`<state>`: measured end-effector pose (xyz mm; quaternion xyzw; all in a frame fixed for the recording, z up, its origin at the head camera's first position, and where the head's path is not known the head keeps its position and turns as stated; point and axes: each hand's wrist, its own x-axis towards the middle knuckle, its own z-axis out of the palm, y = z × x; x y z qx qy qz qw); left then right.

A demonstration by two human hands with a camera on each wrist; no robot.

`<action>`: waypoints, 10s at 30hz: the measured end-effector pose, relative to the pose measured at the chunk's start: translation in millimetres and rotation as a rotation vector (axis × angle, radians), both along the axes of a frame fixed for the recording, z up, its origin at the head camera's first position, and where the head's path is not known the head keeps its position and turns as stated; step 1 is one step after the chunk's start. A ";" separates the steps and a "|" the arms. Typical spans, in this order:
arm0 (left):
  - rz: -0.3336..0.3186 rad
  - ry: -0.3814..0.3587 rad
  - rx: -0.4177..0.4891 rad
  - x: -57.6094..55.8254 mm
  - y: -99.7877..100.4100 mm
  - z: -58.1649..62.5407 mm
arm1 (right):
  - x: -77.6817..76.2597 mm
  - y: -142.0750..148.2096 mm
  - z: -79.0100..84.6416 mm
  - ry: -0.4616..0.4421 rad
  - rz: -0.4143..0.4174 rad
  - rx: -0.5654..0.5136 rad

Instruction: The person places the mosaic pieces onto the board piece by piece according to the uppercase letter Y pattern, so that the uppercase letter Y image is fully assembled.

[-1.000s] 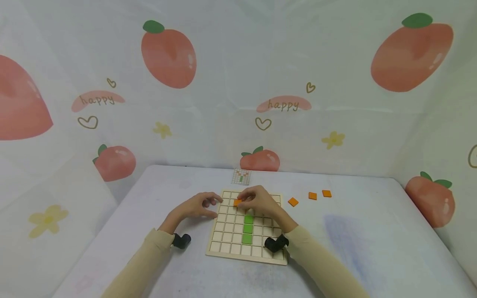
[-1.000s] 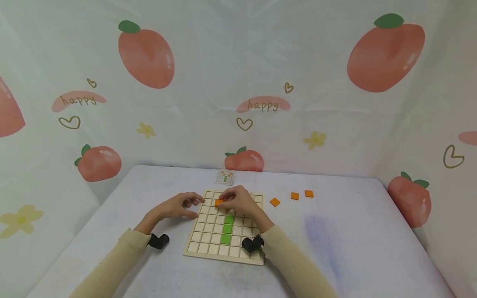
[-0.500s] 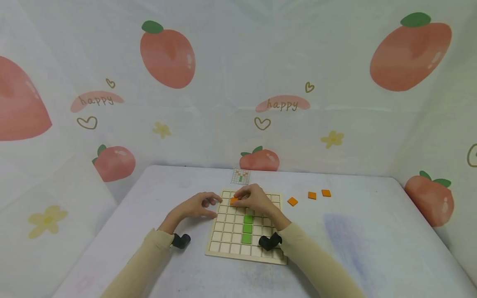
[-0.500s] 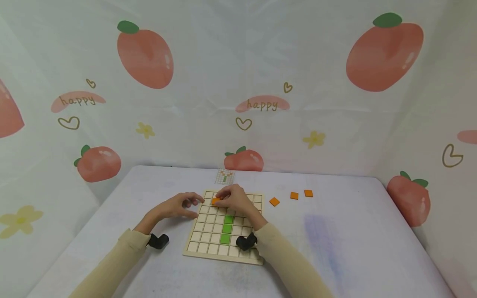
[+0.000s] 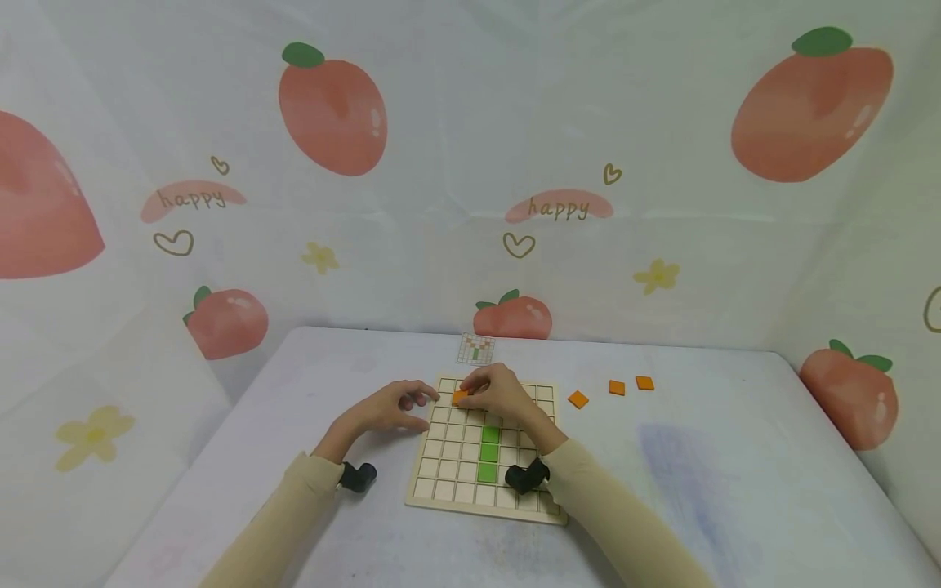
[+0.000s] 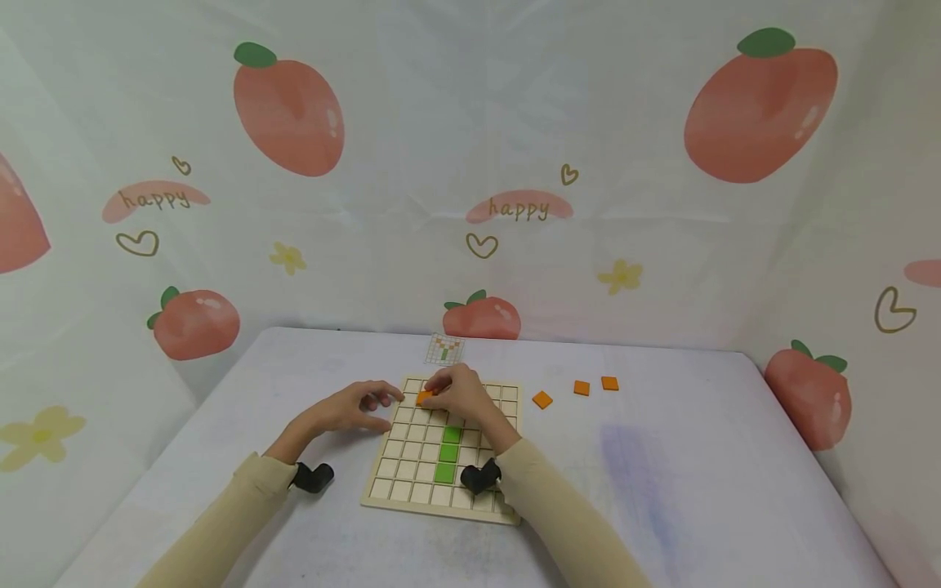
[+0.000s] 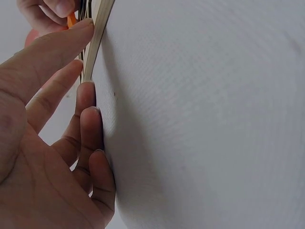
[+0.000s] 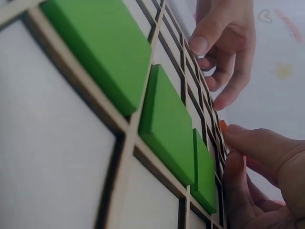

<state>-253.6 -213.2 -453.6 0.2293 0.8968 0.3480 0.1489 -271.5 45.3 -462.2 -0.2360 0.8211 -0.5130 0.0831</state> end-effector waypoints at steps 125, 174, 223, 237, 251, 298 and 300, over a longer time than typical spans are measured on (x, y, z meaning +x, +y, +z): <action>-0.012 0.008 0.019 0.0 -0.3 -1.3 | -3.4 185.8 -2.6 0.094 -0.014 0.186; -0.001 0.013 0.015 1.1 0.4 -0.6 | 6.5 176.6 0.2 -0.004 0.143 -0.032; -0.009 0.026 0.007 0.7 -0.3 -2.6 | 21.0 68.6 -2.1 0.037 0.134 -0.082; -0.002 0.015 -0.004 0.4 0.2 0.0 | 22.2 45.5 0.1 0.027 0.105 -0.064; 0.009 0.010 -0.009 -0.9 0.8 0.1 | 23.2 35.6 6.2 0.012 0.068 -0.021; 0.025 -0.006 -0.002 -0.5 0.0 -1.9 | 22.5 22.5 7.0 0.003 0.047 0.080; 0.025 -0.008 -0.003 -0.6 0.0 -1.8 | 22.7 22.3 7.5 0.004 0.047 0.081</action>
